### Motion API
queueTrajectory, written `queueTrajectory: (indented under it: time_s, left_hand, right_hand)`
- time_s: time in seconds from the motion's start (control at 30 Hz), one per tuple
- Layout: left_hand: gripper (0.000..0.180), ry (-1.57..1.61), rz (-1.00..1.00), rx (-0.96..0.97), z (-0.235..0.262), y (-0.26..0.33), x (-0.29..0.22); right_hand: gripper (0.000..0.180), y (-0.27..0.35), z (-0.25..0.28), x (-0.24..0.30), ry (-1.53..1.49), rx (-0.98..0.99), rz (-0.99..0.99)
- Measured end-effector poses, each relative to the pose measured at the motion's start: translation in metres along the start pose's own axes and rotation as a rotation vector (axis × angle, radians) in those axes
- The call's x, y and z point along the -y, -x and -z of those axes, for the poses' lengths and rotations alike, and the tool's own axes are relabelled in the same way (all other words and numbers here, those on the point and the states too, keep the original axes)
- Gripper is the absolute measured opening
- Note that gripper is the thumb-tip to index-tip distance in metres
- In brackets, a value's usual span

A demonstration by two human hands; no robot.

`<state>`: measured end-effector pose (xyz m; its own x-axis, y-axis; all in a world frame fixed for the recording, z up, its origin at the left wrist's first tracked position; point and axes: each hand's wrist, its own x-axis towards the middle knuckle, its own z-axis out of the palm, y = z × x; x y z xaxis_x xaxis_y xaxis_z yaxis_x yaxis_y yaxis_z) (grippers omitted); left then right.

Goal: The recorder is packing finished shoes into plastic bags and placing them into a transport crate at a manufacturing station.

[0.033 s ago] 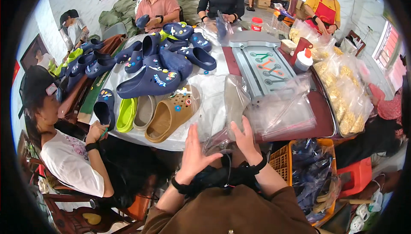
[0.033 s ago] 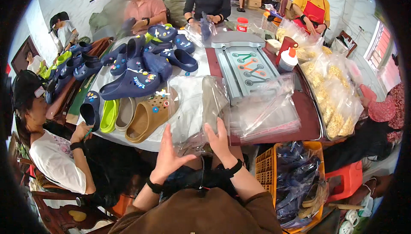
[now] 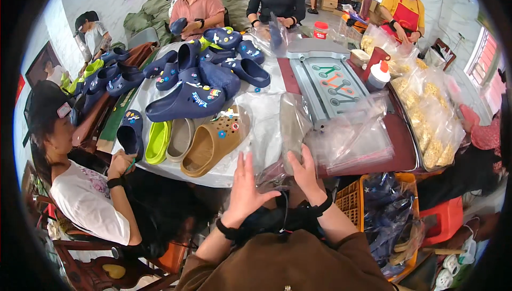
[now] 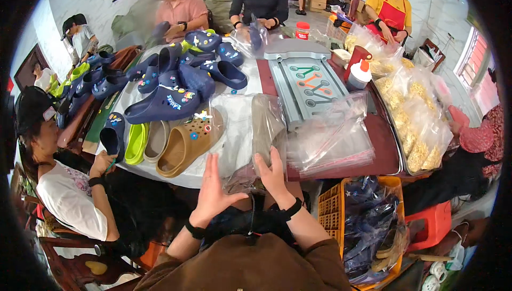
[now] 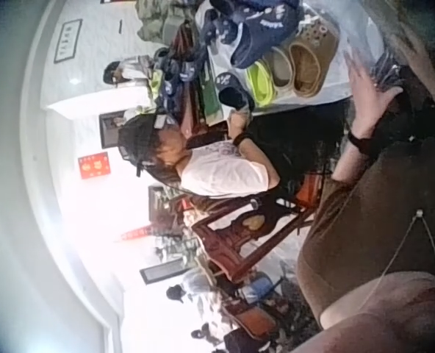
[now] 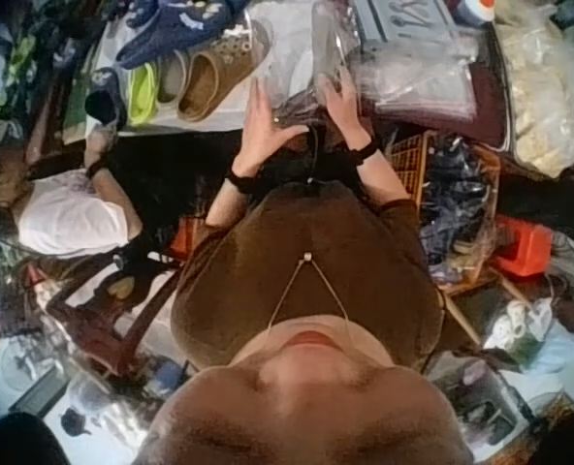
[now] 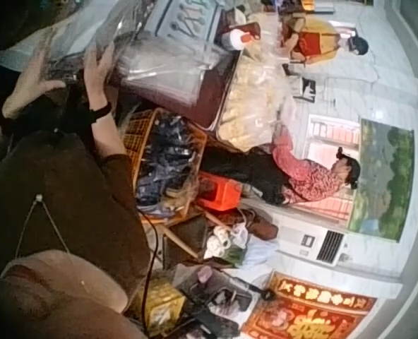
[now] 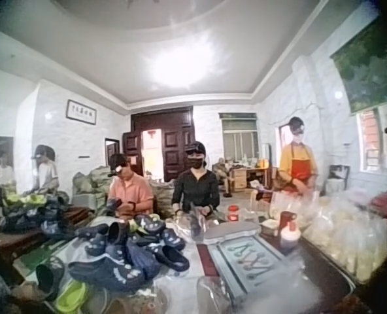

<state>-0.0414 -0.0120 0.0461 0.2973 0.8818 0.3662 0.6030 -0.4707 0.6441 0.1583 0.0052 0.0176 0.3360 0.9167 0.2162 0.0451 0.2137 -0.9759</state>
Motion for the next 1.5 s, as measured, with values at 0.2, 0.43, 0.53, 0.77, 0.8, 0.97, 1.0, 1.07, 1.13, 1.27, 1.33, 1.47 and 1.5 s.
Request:
queueTrajectory:
  time_s: [0.2, 0.43, 0.53, 0.77, 0.8, 0.97, 1.0, 1.07, 1.13, 1.27, 1.33, 1.47, 1.5]
  left_hand:
    - [0.038, 0.077, 0.136, -0.025, -0.012, -0.009, 0.046]
    - [0.064, 0.263, 0.207, 0.133, 0.029, -0.013, 0.046]
    - [0.077, 0.185, 0.139, -0.081, 0.073, -0.040, 0.062]
    - [0.085, -0.764, 0.069, -0.563, 0.139, -0.126, 0.147]
    - [0.085, -0.762, 0.066, -0.563, 0.142, -0.131, 0.157]
    - [0.055, -0.835, 0.159, -0.410, 0.156, -0.142, 0.179]
    - [0.039, -0.863, 0.077, -0.492, 0.153, -0.141, 0.170]
    - [0.038, -0.846, 0.042, -0.458, 0.151, -0.138, 0.161]
    - [0.037, -0.838, 0.012, -0.434, 0.152, -0.132, 0.148]
    - [0.035, -0.688, -0.037, -0.646, 0.149, -0.124, 0.130]
    - [0.034, -0.617, -0.088, -0.710, 0.159, -0.130, 0.126]
    - [0.036, -0.559, -0.187, -0.730, 0.158, -0.162, 0.125]
    - [0.037, -0.550, -0.187, -0.719, 0.153, -0.173, 0.128]
  right_hand:
    - [0.038, -0.011, 0.022, -0.018, -0.061, -0.100, -0.069]
    - [0.040, -0.018, 0.029, -0.033, -0.034, -0.128, -0.112]
    - [0.043, -0.018, 0.032, -0.034, -0.139, -0.074, -0.175]
    - [0.039, -0.015, 0.026, -0.022, -0.096, -0.074, -0.122]
    - [0.039, -0.014, 0.025, -0.020, -0.096, -0.077, -0.121]
    - [0.036, -0.011, 0.023, -0.015, -0.121, -0.031, -0.117]
    - [0.036, -0.011, 0.024, -0.017, -0.118, -0.042, -0.120]
    - [0.037, -0.012, 0.026, -0.020, -0.165, -0.046, -0.086]
    - [0.037, -0.013, 0.026, -0.021, -0.166, -0.046, -0.109]
    - [0.037, -0.014, 0.026, -0.027, -0.196, -0.058, -0.094]
    - [0.037, -0.014, 0.026, -0.023, -0.170, -0.059, -0.109]
    - [0.037, -0.013, 0.025, -0.022, -0.121, -0.056, -0.093]
    - [0.037, -0.012, 0.024, -0.023, -0.118, -0.055, -0.088]
